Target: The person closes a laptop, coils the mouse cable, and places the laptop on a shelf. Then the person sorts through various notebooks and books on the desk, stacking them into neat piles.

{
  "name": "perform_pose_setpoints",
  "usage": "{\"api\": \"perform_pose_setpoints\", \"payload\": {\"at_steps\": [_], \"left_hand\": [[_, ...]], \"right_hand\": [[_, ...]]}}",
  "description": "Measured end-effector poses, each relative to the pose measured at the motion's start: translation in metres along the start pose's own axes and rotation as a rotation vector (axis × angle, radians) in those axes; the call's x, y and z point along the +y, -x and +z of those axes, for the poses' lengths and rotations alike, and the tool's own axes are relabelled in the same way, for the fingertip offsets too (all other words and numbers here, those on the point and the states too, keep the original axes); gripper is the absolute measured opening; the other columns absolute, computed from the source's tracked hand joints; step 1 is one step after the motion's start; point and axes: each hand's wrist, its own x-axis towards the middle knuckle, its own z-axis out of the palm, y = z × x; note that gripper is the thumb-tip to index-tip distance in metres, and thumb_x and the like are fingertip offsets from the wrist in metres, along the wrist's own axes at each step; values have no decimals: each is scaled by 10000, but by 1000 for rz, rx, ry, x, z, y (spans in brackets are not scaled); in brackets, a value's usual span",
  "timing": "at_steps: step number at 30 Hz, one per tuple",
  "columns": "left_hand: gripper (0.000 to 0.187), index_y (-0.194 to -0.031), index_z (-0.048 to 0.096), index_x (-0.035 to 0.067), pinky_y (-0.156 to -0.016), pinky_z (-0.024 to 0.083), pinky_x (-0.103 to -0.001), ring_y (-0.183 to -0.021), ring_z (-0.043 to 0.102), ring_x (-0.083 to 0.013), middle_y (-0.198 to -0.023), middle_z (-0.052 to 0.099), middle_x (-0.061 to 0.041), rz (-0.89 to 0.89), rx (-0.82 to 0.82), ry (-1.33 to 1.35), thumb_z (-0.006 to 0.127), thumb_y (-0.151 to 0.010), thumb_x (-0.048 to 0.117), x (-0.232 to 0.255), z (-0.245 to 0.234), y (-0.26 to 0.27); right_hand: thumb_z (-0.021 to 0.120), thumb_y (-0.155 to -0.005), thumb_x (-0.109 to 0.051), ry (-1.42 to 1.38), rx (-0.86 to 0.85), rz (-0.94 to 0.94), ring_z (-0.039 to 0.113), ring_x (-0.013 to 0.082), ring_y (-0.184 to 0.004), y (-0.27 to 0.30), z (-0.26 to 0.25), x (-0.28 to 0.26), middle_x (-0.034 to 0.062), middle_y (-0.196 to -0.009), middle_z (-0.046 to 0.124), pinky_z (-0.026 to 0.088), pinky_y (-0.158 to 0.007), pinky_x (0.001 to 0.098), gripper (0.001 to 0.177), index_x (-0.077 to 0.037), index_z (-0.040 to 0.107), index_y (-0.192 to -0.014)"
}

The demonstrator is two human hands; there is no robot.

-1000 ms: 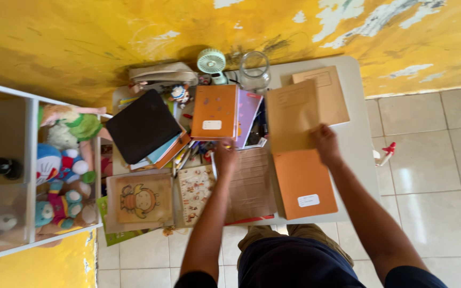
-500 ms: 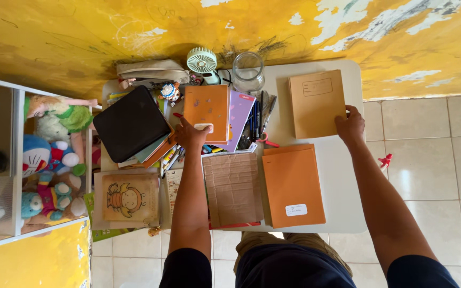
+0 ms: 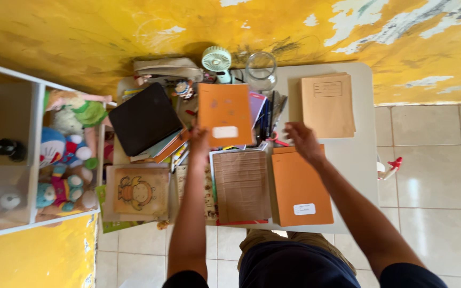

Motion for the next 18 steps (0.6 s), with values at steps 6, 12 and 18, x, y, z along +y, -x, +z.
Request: {"api": "perform_pose_setpoints", "payload": {"at_steps": [6, 12, 18], "left_hand": [[445, -1280, 573, 38, -586, 597, -316, -697, 657, -170, -909, 682, -84, -134, -129, -48, 553, -1017, 397, -25, 59, 76], [375, -1169, 664, 50, -844, 588, -432, -975, 706, -270, -1066, 712, -110, 200, -32, -517, 585, -1052, 397, -85, 60, 45], [542, -1234, 607, 73, -1051, 475, -515, -1268, 587, -358, -1313, 644, -157, 258, 314, -1243, 729, -891, 475, -48, 7, -22]], "right_hand": [[542, -1003, -74, -470, -40, 193, 687, 154, -888, 21, 53, -6, 78, -1041, 729, 574, -744, 290, 445, -48, 511, -1446], [566, -1008, 28, -360, 244, 140, 602, 118, -817, 27, -13, 57, 56, -996, 656, 517, -670, 251, 462, -58, 563, -1462], [519, -964, 59, -189, 400, -23, 630, 63, -819, 0, -127, 56, 20, -1024, 690, 533, -678, 215, 485, -41, 554, -1437]]}}
